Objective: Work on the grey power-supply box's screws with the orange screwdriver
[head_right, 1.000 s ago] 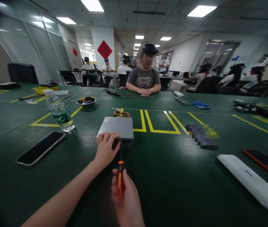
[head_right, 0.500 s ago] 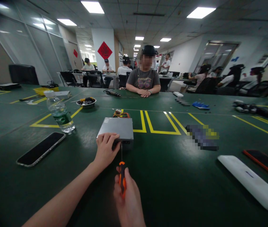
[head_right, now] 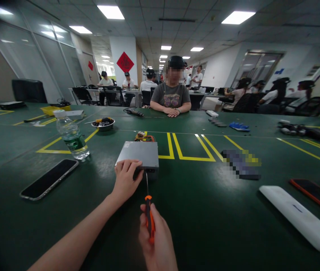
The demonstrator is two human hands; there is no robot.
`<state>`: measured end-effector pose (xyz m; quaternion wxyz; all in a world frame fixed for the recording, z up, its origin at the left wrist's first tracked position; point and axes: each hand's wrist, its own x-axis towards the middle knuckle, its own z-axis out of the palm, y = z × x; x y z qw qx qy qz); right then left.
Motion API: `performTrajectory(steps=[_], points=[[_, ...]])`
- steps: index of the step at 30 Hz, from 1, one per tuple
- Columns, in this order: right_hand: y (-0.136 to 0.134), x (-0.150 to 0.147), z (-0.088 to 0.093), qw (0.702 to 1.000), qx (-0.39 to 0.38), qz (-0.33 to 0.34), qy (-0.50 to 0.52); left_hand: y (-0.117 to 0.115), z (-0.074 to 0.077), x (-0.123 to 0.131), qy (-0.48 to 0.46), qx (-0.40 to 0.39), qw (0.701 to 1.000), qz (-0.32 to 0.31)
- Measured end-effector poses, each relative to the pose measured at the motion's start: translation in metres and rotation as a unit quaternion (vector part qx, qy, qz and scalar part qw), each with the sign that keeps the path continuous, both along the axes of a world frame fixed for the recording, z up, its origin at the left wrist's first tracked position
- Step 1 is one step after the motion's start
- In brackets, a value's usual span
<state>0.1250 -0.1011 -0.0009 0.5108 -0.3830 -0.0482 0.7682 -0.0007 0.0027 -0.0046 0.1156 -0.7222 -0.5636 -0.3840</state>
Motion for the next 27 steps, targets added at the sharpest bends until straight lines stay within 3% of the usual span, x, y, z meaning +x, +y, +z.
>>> performTrajectory(steps=[7, 18, 27], points=[[-0.002, 0.015, 0.001, 1.000, 0.008, -0.028, -0.003, 0.000, 0.001, 0.000, 0.007, 0.010, 1.000, 0.003], [0.005, 0.014, 0.003, 0.999, 0.019, -0.039, -0.019, -0.001, 0.002, 0.000, 0.009, 0.012, 1.000, 0.005], [-0.004, 0.014, 0.005, 0.983, 0.081, -0.086, -0.143, 0.000, 0.002, -0.001, 0.007, 0.007, 1.000, -0.003]])
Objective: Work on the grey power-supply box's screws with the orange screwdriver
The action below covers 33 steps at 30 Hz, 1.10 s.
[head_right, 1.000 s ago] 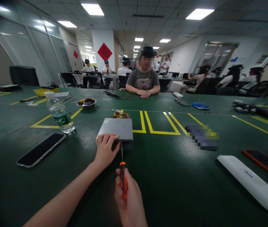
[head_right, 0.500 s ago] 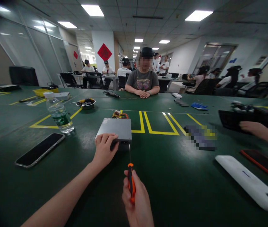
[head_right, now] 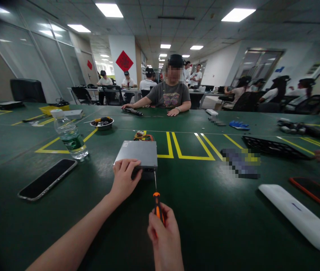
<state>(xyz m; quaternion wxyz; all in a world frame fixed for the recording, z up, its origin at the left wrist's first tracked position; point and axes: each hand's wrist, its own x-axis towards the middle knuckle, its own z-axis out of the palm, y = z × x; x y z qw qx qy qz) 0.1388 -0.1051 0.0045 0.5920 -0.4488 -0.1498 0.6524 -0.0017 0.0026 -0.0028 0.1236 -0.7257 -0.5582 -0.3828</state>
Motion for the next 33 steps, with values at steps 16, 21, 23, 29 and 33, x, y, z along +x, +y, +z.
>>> performTrajectory(steps=[16, 21, 23, 29, 33], points=[[0.003, 0.010, -0.003, 0.998, -0.001, 0.027, -0.057, 0.001, -0.002, 0.000, 0.003, 0.003, 1.000, 0.003], [0.001, 0.019, -0.014, 0.952, 0.059, 0.076, -0.291, 0.001, -0.002, -0.001, 0.004, 0.003, 1.000, -0.001], [-0.003, 0.023, -0.015, 0.910, 0.094, 0.080, -0.396, 0.000, -0.001, -0.002, 0.007, 0.003, 1.000, -0.002], [-0.007, 0.026, -0.017, 0.749, 0.260, 0.009, -0.609, 0.000, -0.001, -0.001, 0.011, 0.002, 1.000, 0.001], [0.001, 0.032, -0.014, 0.669, 0.343, 0.091, -0.653, 0.002, -0.003, -0.001, 0.009, 0.003, 1.000, 0.002]])
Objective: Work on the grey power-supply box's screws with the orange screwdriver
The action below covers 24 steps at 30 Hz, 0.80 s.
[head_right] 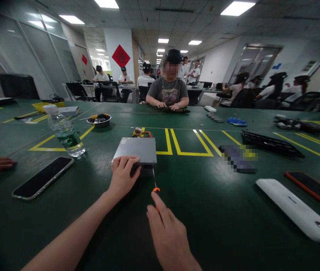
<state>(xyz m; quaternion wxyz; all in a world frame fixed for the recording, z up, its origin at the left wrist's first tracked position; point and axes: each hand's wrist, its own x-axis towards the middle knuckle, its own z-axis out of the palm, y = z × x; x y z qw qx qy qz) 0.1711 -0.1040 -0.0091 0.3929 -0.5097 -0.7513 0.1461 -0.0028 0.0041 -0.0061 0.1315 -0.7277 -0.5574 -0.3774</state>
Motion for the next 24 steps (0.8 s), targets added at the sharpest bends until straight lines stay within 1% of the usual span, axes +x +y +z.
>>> performTrajectory(steps=[5, 7, 9, 11, 12, 13, 15, 17, 19, 21, 24], points=[[0.005, 0.014, 0.010, 0.993, 0.015, 0.108, -0.052, 0.000, -0.001, -0.001, 0.008, 0.001, 1.000, 0.000], [0.007, 0.022, 0.013, 0.981, 0.037, 0.156, -0.105, 0.000, -0.001, -0.001, 0.012, 0.004, 1.000, 0.001], [0.012, 0.029, 0.015, 0.957, 0.085, 0.193, -0.200, 0.000, -0.001, -0.001, 0.012, 0.009, 1.000, 0.000], [0.019, 0.034, 0.020, 0.915, 0.161, 0.224, -0.296, 0.000, -0.001, -0.001, 0.014, 0.010, 1.000, -0.001], [0.024, 0.036, 0.024, 0.896, 0.201, 0.232, -0.320, 0.001, -0.001, -0.001, 0.016, 0.012, 1.000, -0.001], [0.028, 0.036, 0.027, 0.880, 0.248, 0.243, -0.325, 0.001, -0.001, 0.000, 0.018, 0.015, 1.000, 0.001], [0.036, 0.036, 0.034, 0.857, 0.352, 0.238, -0.291, 0.001, -0.001, 0.000, 0.018, 0.025, 1.000, 0.003], [0.042, 0.033, 0.035, 0.847, 0.405, 0.235, -0.254, 0.002, -0.002, -0.001, 0.019, 0.029, 0.999, 0.002], [0.045, 0.031, 0.030, 0.851, 0.411, 0.239, -0.221, 0.002, -0.002, -0.001, 0.022, 0.027, 0.999, 0.001], [0.046, 0.032, 0.022, 0.851, 0.407, 0.252, -0.216, 0.003, -0.002, -0.001, 0.025, 0.024, 0.999, 0.000], [0.045, 0.038, 0.012, 0.861, 0.359, 0.290, -0.213, 0.003, -0.003, -0.002, 0.027, 0.025, 0.999, 0.001]])
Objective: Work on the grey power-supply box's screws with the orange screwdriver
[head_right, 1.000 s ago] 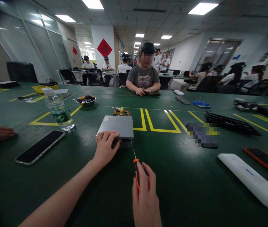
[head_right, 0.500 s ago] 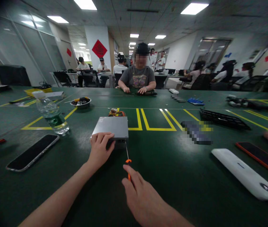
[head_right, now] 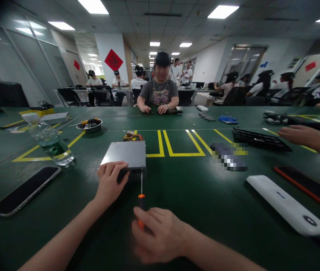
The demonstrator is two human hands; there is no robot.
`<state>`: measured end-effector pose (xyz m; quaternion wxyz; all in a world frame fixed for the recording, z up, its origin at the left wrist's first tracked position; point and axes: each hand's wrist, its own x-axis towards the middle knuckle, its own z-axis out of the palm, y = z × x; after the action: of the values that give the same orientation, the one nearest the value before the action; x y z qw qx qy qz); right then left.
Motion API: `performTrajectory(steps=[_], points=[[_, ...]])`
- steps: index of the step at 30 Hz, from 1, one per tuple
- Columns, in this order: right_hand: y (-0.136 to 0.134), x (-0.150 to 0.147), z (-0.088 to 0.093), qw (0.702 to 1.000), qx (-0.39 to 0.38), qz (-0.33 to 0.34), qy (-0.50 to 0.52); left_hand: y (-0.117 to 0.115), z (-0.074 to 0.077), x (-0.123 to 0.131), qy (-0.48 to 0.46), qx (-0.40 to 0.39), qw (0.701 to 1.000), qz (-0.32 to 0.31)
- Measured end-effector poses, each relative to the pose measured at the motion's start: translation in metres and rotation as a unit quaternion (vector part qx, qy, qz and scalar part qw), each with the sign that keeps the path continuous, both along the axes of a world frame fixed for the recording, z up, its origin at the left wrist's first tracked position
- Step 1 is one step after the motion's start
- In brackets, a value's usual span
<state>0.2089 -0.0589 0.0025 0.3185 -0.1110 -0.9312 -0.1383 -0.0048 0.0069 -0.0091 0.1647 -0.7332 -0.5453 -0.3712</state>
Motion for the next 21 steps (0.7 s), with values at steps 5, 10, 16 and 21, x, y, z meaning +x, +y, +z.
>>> performTrajectory(steps=[5, 10, 16, 21], points=[[-0.001, 0.009, -0.003, 1.000, -0.020, -0.007, -0.003, 0.000, -0.001, -0.001, 0.004, -0.005, 1.000, -0.001], [0.004, 0.008, -0.003, 0.999, 0.009, -0.013, 0.037, 0.000, -0.001, -0.001, 0.003, -0.007, 1.000, 0.001], [-0.001, 0.003, 0.005, 0.995, -0.017, -0.015, 0.093, -0.001, 0.001, -0.001, 0.000, -0.010, 1.000, -0.005], [-0.009, -0.003, 0.005, 0.988, -0.106, -0.055, 0.095, -0.002, 0.001, -0.001, -0.004, -0.012, 1.000, -0.007]])
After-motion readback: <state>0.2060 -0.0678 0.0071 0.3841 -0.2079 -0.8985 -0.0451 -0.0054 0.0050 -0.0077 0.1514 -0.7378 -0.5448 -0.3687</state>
